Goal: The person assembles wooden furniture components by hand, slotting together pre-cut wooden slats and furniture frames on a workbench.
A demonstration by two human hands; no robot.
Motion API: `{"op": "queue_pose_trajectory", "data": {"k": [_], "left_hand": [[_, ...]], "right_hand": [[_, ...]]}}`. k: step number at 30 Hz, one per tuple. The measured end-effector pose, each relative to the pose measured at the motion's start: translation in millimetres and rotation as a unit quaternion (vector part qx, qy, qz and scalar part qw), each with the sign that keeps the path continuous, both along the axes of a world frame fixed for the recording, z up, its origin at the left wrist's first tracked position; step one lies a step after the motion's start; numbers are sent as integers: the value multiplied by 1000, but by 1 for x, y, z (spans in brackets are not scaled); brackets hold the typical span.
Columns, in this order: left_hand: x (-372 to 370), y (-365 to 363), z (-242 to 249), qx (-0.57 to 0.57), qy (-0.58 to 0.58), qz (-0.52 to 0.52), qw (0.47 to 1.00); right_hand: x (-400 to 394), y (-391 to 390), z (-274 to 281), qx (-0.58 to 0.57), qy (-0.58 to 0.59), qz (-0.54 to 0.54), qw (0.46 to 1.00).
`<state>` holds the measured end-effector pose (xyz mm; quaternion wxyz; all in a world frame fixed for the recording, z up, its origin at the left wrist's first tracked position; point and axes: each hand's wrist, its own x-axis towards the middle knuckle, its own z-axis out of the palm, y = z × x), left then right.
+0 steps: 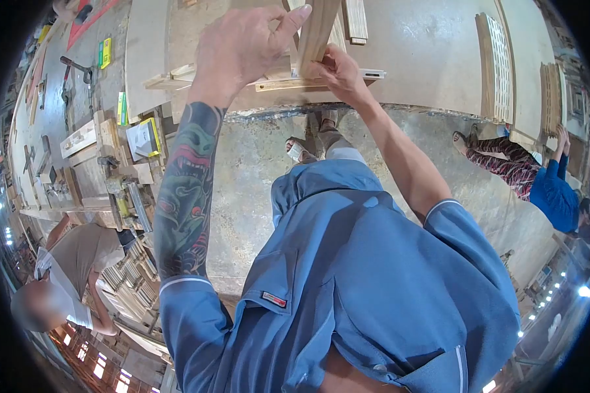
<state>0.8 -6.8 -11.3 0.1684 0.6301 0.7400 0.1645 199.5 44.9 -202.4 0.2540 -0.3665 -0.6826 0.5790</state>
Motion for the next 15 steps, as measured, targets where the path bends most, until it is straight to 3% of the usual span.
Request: {"op": "queue_pose_trajectory", "data": {"k": [1,5,7,8,10,13,15], "left_hand": [[0,0,2,-12,11,-3,1000],[-1,-1,3,-10,-9,-2,1000],[0,-2,2,4,-18,0,1000],[0,-2,3,19,-26,2,999],[-2,-2,4,14,-16,-6,1000],[-3,-3,2,25,-9,-14,1000],[3,4,7,45,-13,-18,999]], "right_hand": [[-1,-1,2,-33,71,-6,997],[-4,6,13,-28,86,-2,996],[-2,6,32,7,-27,50,998],[1,6,32,5,-26,48,999],[9,8,29,140,-84,122,979],[9,-3,13,219,-143,125,957],[7,-5,10,252,-121,98,955]]}}
